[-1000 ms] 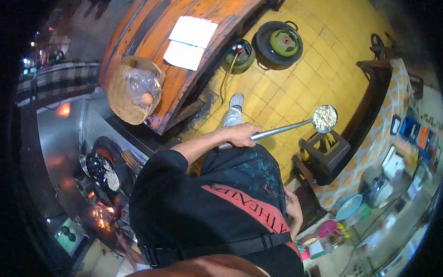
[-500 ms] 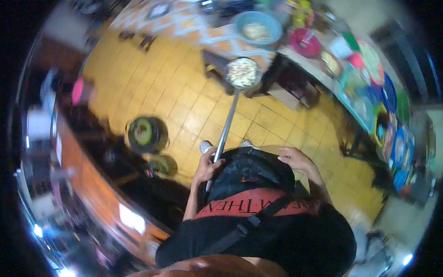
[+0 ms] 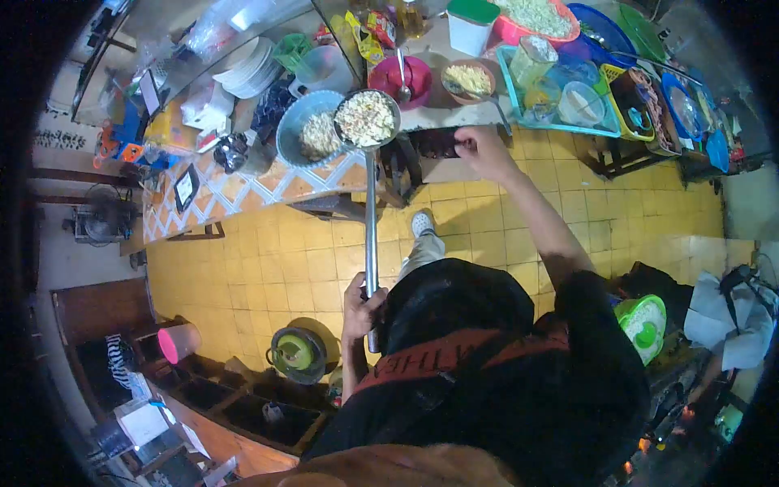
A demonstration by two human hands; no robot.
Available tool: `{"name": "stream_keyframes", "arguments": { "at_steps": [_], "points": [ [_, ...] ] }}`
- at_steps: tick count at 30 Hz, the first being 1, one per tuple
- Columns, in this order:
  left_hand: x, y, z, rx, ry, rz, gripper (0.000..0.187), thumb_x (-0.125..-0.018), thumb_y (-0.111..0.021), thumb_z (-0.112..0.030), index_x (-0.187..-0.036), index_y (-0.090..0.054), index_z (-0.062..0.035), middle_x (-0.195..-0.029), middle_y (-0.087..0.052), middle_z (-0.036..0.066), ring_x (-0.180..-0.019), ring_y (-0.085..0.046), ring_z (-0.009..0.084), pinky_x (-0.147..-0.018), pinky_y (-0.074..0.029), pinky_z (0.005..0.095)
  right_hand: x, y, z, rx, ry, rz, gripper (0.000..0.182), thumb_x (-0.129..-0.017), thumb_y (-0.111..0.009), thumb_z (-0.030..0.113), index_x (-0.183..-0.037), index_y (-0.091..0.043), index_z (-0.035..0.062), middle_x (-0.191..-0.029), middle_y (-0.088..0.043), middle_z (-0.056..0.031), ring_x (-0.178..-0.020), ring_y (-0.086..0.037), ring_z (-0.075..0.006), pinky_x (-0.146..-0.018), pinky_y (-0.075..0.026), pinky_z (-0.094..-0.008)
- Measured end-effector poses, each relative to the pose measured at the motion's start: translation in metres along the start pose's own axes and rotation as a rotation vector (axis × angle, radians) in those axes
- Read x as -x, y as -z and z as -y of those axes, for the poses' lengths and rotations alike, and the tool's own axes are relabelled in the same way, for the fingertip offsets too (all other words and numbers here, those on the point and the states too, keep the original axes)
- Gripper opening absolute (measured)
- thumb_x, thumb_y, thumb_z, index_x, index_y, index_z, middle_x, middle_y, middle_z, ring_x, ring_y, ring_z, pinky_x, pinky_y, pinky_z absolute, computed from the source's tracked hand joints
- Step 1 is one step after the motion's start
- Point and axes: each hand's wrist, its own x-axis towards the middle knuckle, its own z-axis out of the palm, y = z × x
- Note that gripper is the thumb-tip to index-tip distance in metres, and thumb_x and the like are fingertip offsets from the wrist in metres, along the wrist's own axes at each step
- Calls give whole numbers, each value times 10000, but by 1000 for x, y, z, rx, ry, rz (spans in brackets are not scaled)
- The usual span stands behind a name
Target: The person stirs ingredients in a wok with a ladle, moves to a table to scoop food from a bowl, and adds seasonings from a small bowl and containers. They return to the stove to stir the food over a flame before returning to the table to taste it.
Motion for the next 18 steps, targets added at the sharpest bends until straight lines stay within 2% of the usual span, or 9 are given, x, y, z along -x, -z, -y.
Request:
{"name": "stream_keyframes", "arguments": {
  "at_steps": [1, 4, 5, 8, 10, 11, 13, 16, 18],
  "points": [
    [-12, 2, 2, 0, 12, -8, 169, -845, -604, -39, -941, -465, -49, -523, -491, 12, -388, -441, 97, -360, -348, 260, -29, 2, 2, -22, -93, 19, 202, -834, -634, 144, -997, -634, 24, -961, -668, -140, -879, -650, -256, -805, -500, -331],
    [-35, 5, -5, 56, -24, 7, 166, -849, -606, -47, -928, -461, -64, -552, -480, -7, -408, -418, 77, -364, -334, 251, -118, -13, -28, -152, -83, -13, 236, -837, -637, 191, -1003, -631, 24, -948, -668, -143, -885, -643, -267, -811, -496, -342],
    [-35, -5, -29, 19, -5, -61, 156, -849, -610, -33, -953, -495, -51, -549, -483, -6, -424, -428, 82, -379, -336, 251, -151, -11, -32, -154, -80, -7, 236, -837, -637, 191, -1003, -631, 24, -948, -668, -143, -885, -643, -267, -811, -496, -342],
    [-43, -1, -37, 34, 81, -90, 155, -849, -616, -36, -954, -503, -49, -565, -491, -12, -445, -424, 73, -394, -329, 248, -211, -35, -55, 18, -108, -8, 290, -836, -641, 262, -1015, -633, 34, -946, -667, -147, -882, -640, -297, -811, -495, -372],
    [-53, -3, -29, 87, -4, -129, 176, -832, -637, -74, -928, -490, -55, -569, -490, -16, -440, -411, 66, -405, -296, 233, -250, -51, -65, 167, 26, -242, 319, -854, -640, 262, -1068, -603, 28, -944, -672, -140, -826, -665, -230, -762, -500, -335],
    [-53, -5, -32, 81, 48, -149, 183, -827, -642, -79, -930, -492, -56, -570, -492, -15, -443, -414, 67, -407, -301, 235, -266, -54, -69, 165, 26, -223, 319, -854, -640, 262, -1068, -603, 28, -944, -672, -140, -826, -665, -230, -762, -500, -335],
    [-59, -12, -44, 64, 97, -187, 178, -820, -640, -74, -926, -497, -59, -573, -495, -14, -445, -420, 72, -408, -310, 239, -296, -59, -73, 337, -80, -101, 394, -832, -613, 378, -1091, -619, 81, -1027, -653, -146, -928, -629, -334, -825, -493, -425],
    [-66, -29, -54, 138, 133, -249, 160, -846, -641, -96, -922, -510, -45, -599, -508, -25, -489, -428, 52, -429, -325, 233, -330, -69, -87, 505, -155, 39, 441, -837, -593, 419, -1150, -596, 108, -1042, -650, -154, -960, -628, -328, -837, -492, -427],
    [-74, -46, -46, 157, 108, -333, 159, -839, -637, -90, -932, -516, -45, -610, -515, -25, -503, -436, 52, -442, -328, 231, -346, -74, -93, 524, -91, 68, 468, -838, -592, 450, -1186, -580, 139, -1055, -650, -160, -982, -625, -325, -838, -493, -429]
  ]
}}
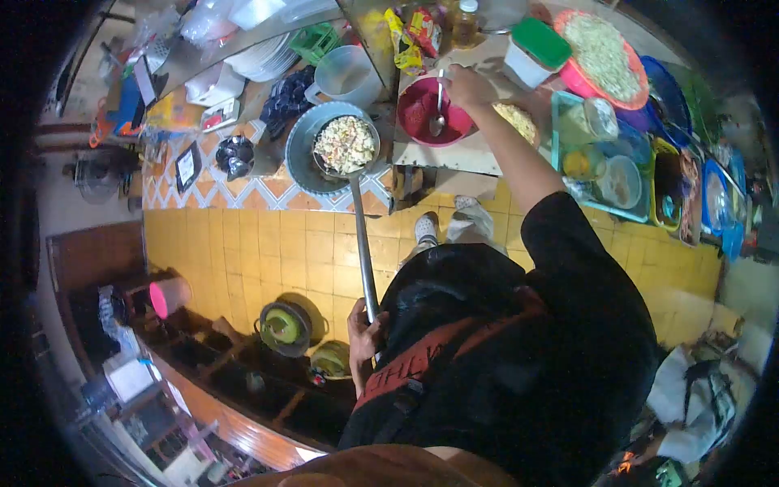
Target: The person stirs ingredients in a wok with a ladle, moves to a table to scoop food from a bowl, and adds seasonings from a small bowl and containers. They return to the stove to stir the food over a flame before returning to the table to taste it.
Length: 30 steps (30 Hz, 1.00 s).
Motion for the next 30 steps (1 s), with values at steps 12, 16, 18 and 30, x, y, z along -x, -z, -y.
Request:
{"name": "stream_keyframes", "arguments": {
  "at_steps": [12, 16, 18, 30],
  "points": [
    [29, -136, 6, 135, 156, -265, 189, -816, -632, -96, -955, -533, -13, -690, -550, 6, -571, -471, 68, -504, -352, 224, 38, 21, -36, -281, 502, 261, 198, -832, -611, 256, -953, -611, 100, -798, -664, -122, -714, -644, -308, -672, -495, -417],
    [34, -163, -8, 173, 157, -317, 211, -807, -633, -68, -991, -561, 8, -768, -608, 22, -644, -512, 65, -567, -395, 222, 49, 36, -37, -136, 541, 392, 210, -845, -575, 163, -1045, -631, 129, -904, -672, -137, -780, -650, -321, -716, -510, -442],
    [37, -167, -9, 240, 223, -290, 256, -809, -622, -52, -1048, -563, 18, -859, -634, 49, -740, -551, 91, -668, -435, 236, 43, 48, -32, -32, 541, 452, 244, -851, -553, 124, -1081, -634, 133, -944, -672, -138, -810, -652, -327, -728, -516, -450],
    [16, -117, 4, 176, 275, -230, 332, -800, -575, 28, -1130, -536, 29, -1008, -612, 93, -918, -547, 139, -813, -431, 276, 26, -13, -8, 52, 932, 47, 357, -812, -517, 39, -1142, -615, 134, -990, -679, -92, -831, -674, -252, -688, -563, -353]
  ]
}}
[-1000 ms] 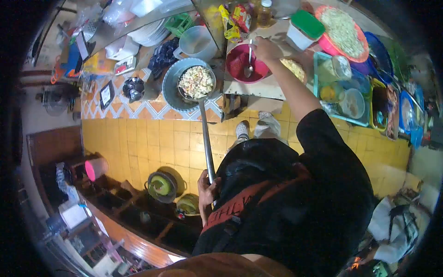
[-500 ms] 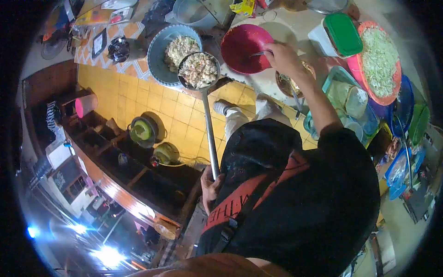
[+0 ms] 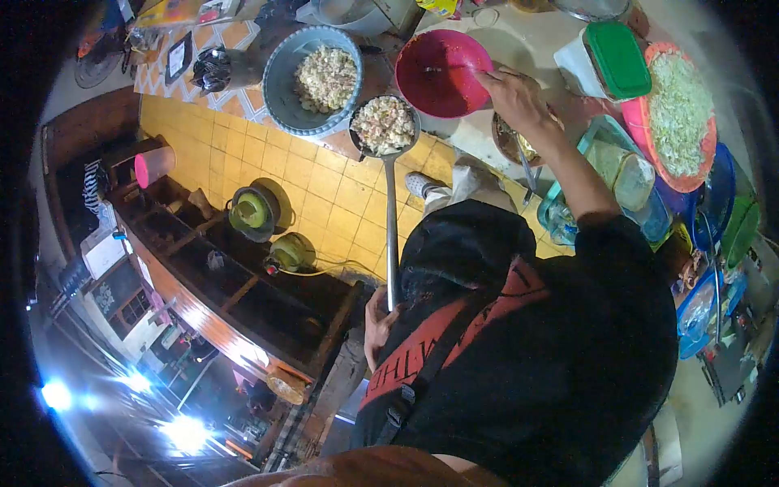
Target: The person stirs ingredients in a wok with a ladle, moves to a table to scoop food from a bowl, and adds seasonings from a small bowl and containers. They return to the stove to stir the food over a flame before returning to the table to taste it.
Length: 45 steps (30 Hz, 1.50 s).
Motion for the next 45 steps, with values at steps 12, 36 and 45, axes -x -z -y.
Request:
{"name": "stream_keyframes", "arguments": {
  "at_steps": [12, 36, 45],
  "points": [
    [-7, 8, -32, -76, 80, 70, 331, -754, -600, -75, -1069, -543, 4, -897, -575, 40, -834, -511, 113, -730, -402, 257, -13, 25, 10, 17, -171, 255, 349, -850, -450, 76, -1152, -613, 139, -1045, -665, -72, -886, -653, -276, -712, -556, -399],
    [-7, 4, -51, -229, 14, 24, 381, -759, -583, -133, -1115, -517, -15, -664, -514, 12, -570, -403, 76, -508, -295, 259, -115, 83, 26, 55, -193, 11, 312, -836, -515, 92, -1135, -602, 81, -780, -637, -173, -658, -647, -330, -578, -543, -425],
    [-12, 17, -19, -221, -76, 28, 322, -789, -620, -140, -1064, -533, 3, -733, -567, 69, -603, -468, 121, -540, -370, 287, -91, 92, 51, -16, 90, 40, 324, -837, -507, 82, -1143, -608, 102, -981, -678, -117, -782, -672, -280, -621, -553, -394]
  ]
}}
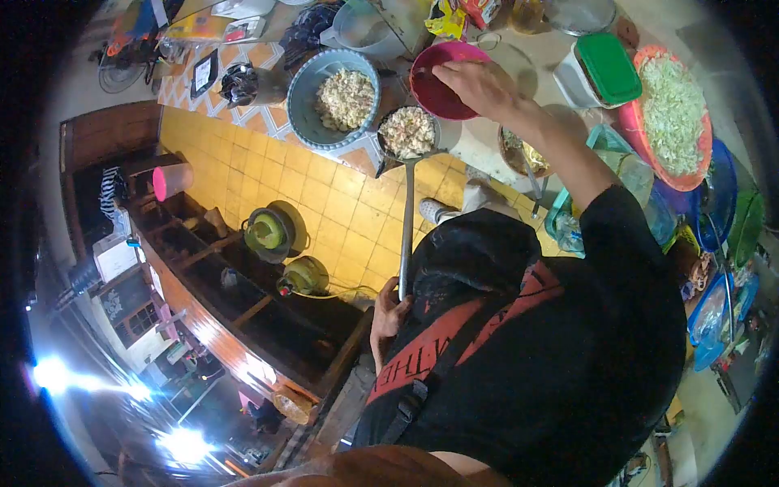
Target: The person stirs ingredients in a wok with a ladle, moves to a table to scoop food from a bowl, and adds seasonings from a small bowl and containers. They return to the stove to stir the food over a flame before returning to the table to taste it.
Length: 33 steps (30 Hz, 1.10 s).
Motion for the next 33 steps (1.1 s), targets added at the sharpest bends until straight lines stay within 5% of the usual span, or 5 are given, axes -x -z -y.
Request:
{"name": "stream_keyframes", "arguments": {
  "at_steps": [6, 8, 16, 24, 33],
  "points": [
    [2, 5, -9, 7, 36, 42, 288, -803, -606, -106, -1059, -529, 1, -723, -556, 44, -600, -460, 110, -537, -362, 272, 30, -20, -18, -43, -131, -126, 217, -843, -516, 108, -1040, -606, 93, -926, -670, -132, -753, -661, -308, -626, -549, -417],
    [6, 4, -11, 111, 93, 60, 288, -802, -606, -80, -1067, -528, 1, -732, -562, 27, -610, -458, 97, -540, -359, 263, 28, -10, -19, -10, -532, 5, 157, -860, -543, 163, -984, -610, 94, -885, -661, -164, -758, -653, -341, -637, -534, -448],
    [9, -23, -5, 193, 108, 21, 328, -797, -604, -48, -1113, -530, -3, -864, -595, 46, -738, -512, 104, -638, -406, 254, 43, -91, -93, -136, -604, -267, 273, -823, -656, 270, -916, -567, 28, -804, -638, -209, -738, -638, -380, -626, -503, -459],
    [33, -61, 42, 331, 118, -217, 447, -743, -625, -130, -1174, -541, -43, -855, -612, 39, -701, -512, 105, -618, -387, 246, 28, -117, -106, -818, -1001, 348, 453, -913, -545, 460, -1056, -605, 34, -620, -543, -24, -442, -485, -108, -395, -366, -264],
    [-3, -121, 67, 737, -50, -336, 407, -799, -672, -57, -1174, -524, -5, -932, -609, 39, -802, -575, 112, -734, -467, 262, -13, -156, -200, -979, -881, 490, 425, -949, -501, 406, -1185, -567, 59, -951, -569, -59, -740, -511, -157, -640, -489, -338]
  ]
}}
